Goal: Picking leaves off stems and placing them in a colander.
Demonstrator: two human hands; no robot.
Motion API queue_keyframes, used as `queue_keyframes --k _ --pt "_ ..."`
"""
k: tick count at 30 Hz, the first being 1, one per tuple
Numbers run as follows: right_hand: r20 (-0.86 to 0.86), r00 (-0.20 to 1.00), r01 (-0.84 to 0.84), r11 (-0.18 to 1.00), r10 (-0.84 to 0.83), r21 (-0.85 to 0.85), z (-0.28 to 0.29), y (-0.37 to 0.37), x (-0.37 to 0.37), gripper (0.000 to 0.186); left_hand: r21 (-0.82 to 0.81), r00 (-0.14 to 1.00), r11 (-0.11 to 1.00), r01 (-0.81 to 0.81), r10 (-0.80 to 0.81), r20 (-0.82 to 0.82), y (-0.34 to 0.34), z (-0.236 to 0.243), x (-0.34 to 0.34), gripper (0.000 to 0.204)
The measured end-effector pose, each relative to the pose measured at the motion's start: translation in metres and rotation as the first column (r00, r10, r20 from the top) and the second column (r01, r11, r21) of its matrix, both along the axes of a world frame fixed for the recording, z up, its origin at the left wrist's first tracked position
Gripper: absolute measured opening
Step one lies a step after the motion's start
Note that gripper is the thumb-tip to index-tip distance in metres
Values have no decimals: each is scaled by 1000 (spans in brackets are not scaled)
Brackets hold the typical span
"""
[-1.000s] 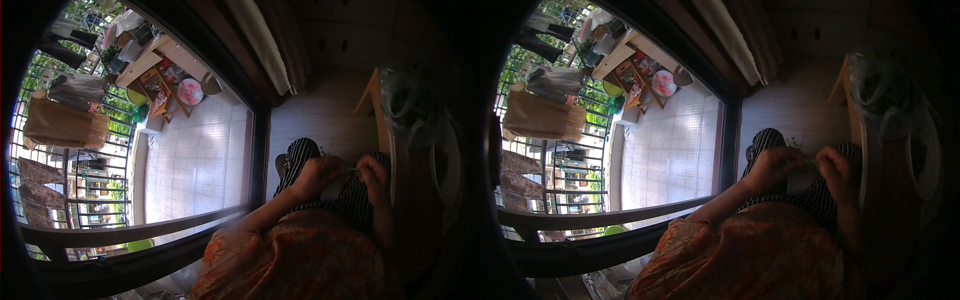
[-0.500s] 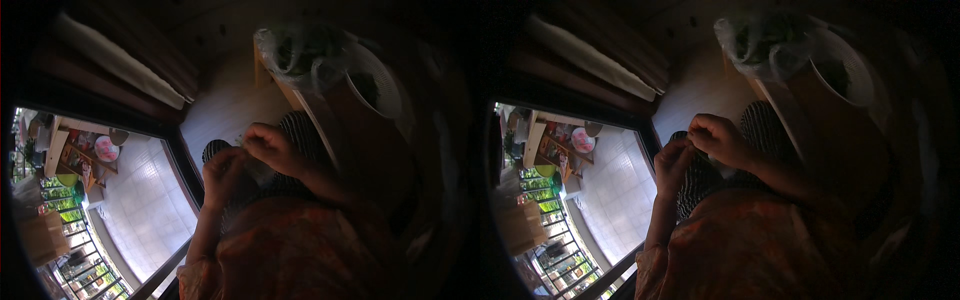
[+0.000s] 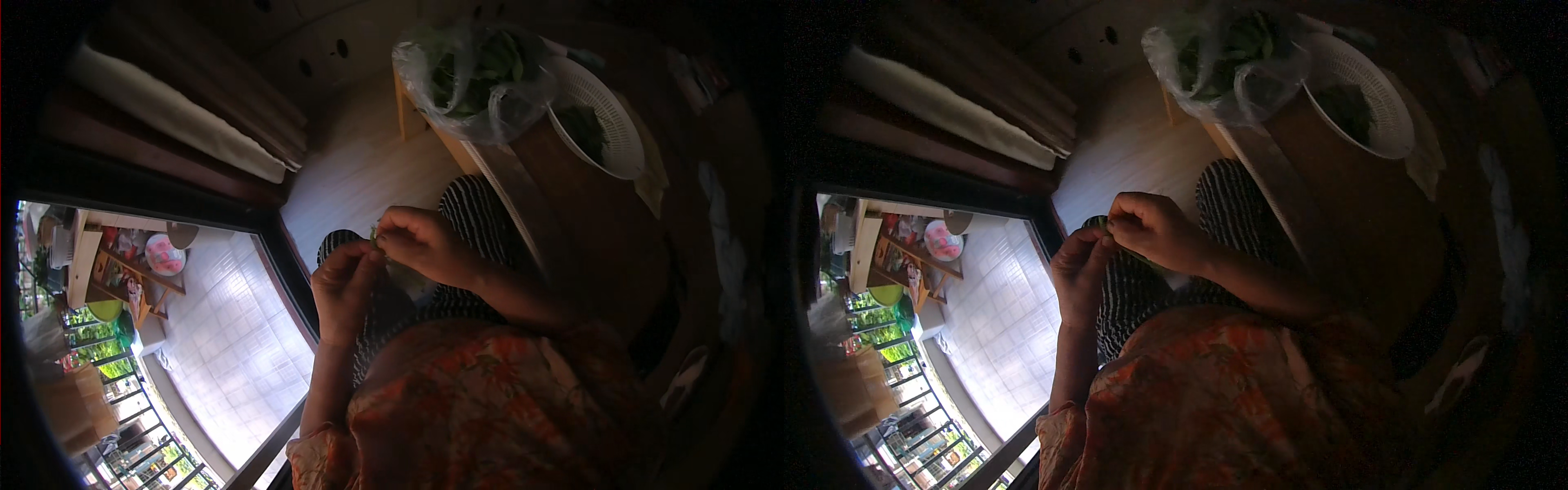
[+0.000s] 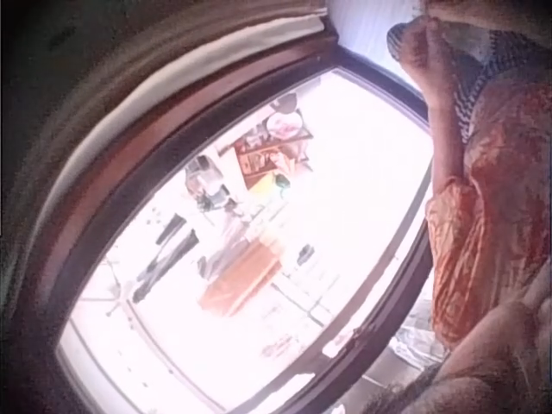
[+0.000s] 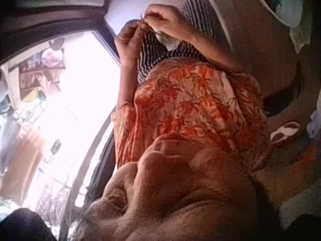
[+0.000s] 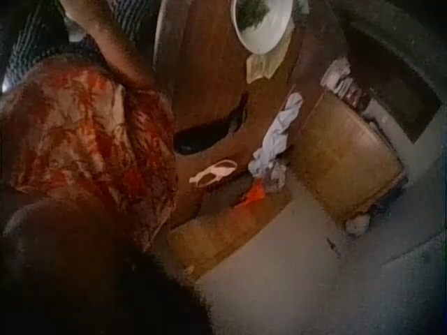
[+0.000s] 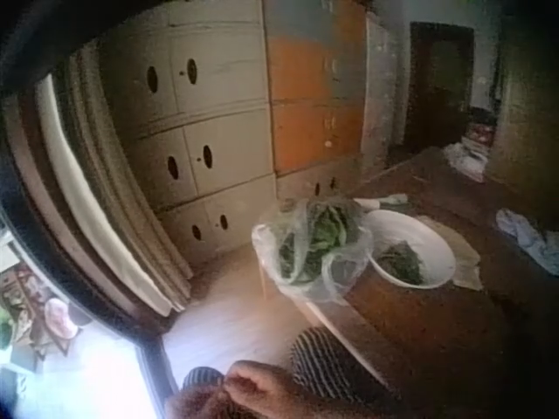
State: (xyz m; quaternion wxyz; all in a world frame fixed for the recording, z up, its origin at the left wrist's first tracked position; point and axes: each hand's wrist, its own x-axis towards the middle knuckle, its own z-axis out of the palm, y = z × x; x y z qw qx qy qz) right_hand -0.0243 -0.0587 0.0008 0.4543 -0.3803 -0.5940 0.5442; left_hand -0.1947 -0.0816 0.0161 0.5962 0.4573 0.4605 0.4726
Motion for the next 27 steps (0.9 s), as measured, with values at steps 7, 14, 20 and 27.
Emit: queue_keyframes --k 7,14,20,27 --pt "31 1000 1 999 1 -51 -6 -4 0 6 5 998 998 -65 65 12 6 -3 -5 8" --pt "53 999 -2 999 5 -47 -14 -9 -3 9 -14 989 996 -85 86 117 8 4 -5 6" --pt "85 996 -9 998 14 -64 -15 -11 -5 10 8 992 996 -91 90 94 9 8 -4 11" --pt "141 990 18 998 -9 -64 -25 -17 -3 7 87 974 973 -212 203 104 19 12 -11 9"
